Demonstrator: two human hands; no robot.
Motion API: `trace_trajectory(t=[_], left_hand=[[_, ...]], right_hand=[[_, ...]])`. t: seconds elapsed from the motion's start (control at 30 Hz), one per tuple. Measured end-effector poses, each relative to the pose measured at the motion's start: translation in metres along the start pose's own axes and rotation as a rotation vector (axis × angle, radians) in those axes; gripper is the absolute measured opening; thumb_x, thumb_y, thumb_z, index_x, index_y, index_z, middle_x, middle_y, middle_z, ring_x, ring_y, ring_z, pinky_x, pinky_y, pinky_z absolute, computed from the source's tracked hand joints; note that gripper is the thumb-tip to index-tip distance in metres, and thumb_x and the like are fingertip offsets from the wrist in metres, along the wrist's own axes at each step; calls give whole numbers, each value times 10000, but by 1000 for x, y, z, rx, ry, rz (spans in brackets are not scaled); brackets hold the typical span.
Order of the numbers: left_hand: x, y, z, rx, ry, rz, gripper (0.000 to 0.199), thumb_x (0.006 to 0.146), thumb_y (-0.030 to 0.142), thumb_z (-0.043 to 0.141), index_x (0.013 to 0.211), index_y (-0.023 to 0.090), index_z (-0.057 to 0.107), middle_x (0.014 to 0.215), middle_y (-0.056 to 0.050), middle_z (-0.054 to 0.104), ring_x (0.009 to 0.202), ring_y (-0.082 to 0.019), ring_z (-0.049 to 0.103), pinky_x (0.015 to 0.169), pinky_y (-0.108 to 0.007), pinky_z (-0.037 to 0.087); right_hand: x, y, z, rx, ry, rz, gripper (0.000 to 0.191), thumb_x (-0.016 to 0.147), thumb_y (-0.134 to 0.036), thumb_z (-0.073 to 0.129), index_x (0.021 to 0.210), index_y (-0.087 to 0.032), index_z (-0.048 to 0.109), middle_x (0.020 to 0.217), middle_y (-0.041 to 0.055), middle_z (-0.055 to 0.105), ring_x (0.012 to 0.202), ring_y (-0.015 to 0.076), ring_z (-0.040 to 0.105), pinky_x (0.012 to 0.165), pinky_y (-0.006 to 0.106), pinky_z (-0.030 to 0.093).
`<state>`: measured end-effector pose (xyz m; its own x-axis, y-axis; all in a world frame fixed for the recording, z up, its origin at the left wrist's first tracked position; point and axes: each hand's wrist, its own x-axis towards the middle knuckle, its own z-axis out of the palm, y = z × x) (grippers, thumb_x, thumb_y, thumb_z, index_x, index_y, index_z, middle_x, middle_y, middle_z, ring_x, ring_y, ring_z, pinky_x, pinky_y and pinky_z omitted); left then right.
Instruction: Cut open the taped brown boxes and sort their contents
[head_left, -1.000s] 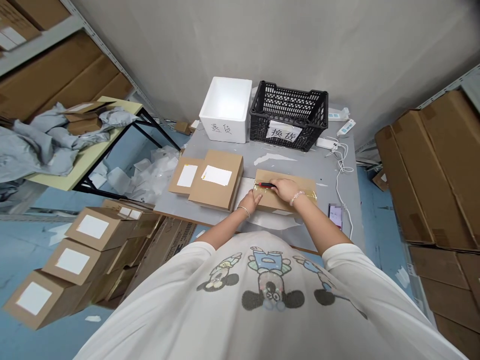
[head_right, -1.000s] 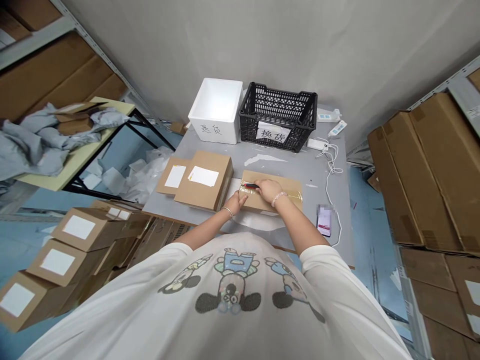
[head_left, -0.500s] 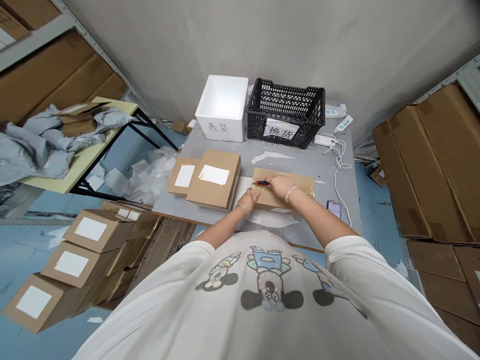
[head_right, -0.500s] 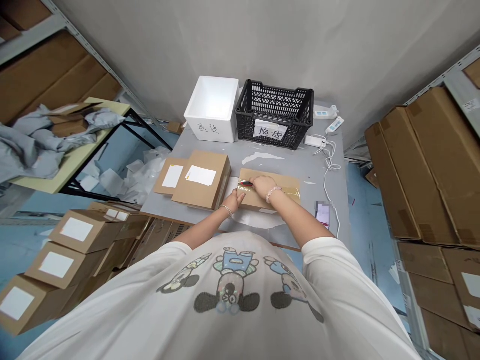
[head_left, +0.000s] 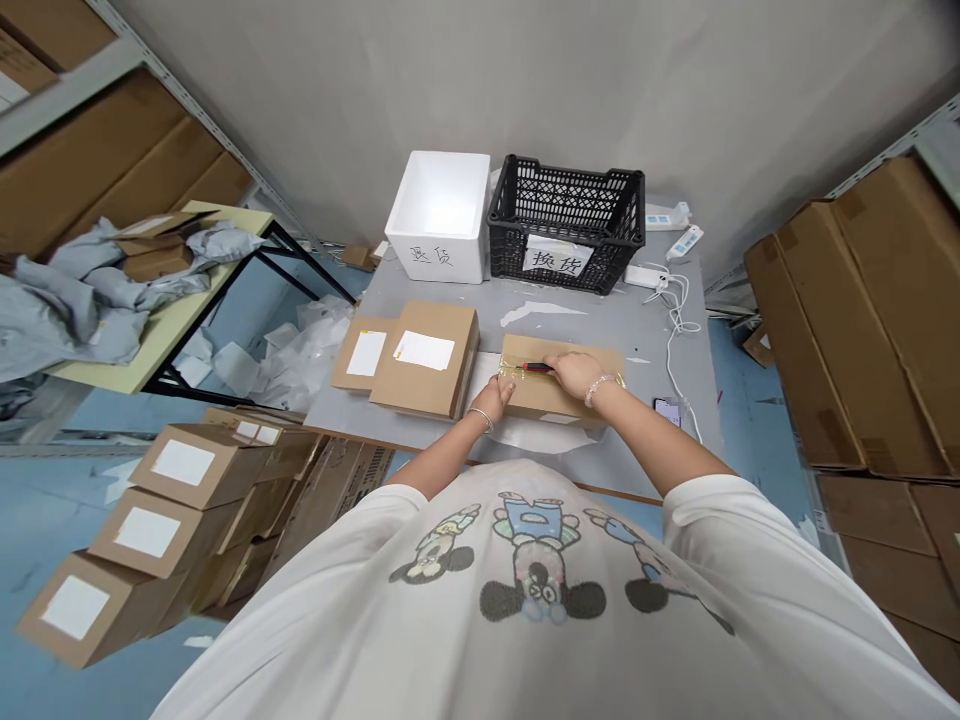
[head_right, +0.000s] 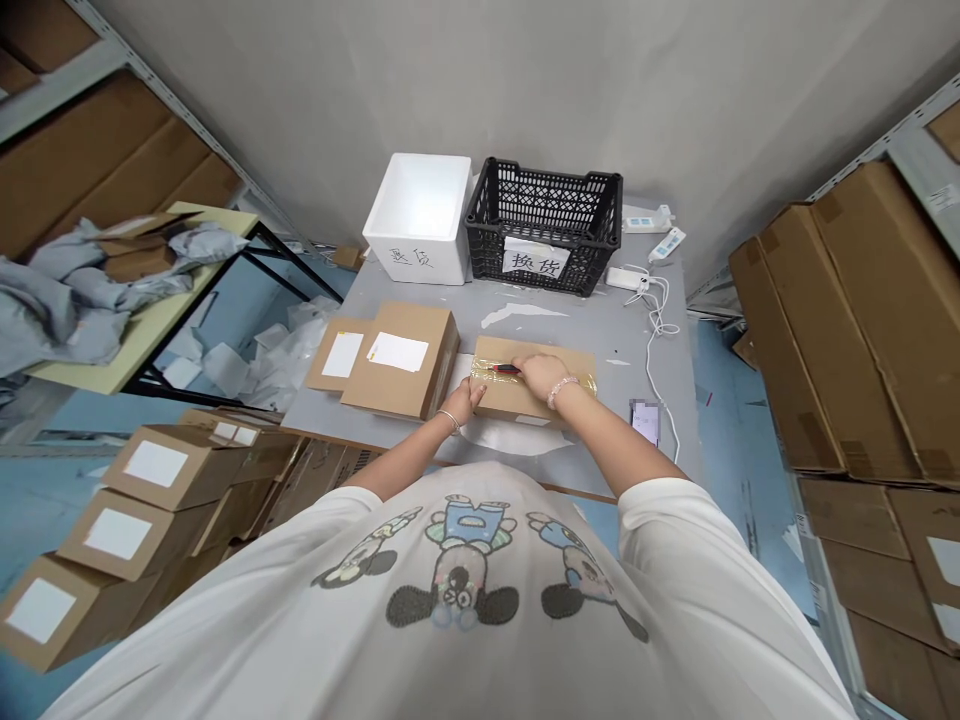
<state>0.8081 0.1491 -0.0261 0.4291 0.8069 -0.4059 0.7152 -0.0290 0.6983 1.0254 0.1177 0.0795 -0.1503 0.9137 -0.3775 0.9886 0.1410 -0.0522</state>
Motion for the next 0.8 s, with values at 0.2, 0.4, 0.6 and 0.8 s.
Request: trace_trajectory(t=[0.2,0.4,0.6,0.8], left_hand=[[0,1,1,9,7,-12,549,967,512,367,1374,144,388,1270,-180,626,1158,-287,602,930,-369,460],[0,2,1,13,3,-21,582,966,525,359,1393,130,378,1266,-187,626,1157,-300,603,925,-378,463],[1,0,1,14,14,-21,579,968,528,357,1385,127,388,1256,-189,630,1145,-293,609,920,-377,466],[0,1,1,23,17,-26,576,968,529,360,1390,138,386,1264,-187,625,1154,-295,606,925,-386,464]], right_hand=[[-4,-8,1,13,69,-30,336,1005,-331,340,1216,-213,573,1086,122,694,951,240,641,797,312,432],[9,-26,-4,3,34,-28,326,992,-326,386,1222,-203,582,1101,125,689,994,241,640,804,300,440],[14,-31,-12,-25,24,-56,341,996,-309,363,1222,-188,589,1112,139,691,1000,237,651,824,302,448],[15,-37,-18,-64,1,-66,301,973,-229,386,1170,-161,603,1076,175,696,981,253,661,825,329,452]])
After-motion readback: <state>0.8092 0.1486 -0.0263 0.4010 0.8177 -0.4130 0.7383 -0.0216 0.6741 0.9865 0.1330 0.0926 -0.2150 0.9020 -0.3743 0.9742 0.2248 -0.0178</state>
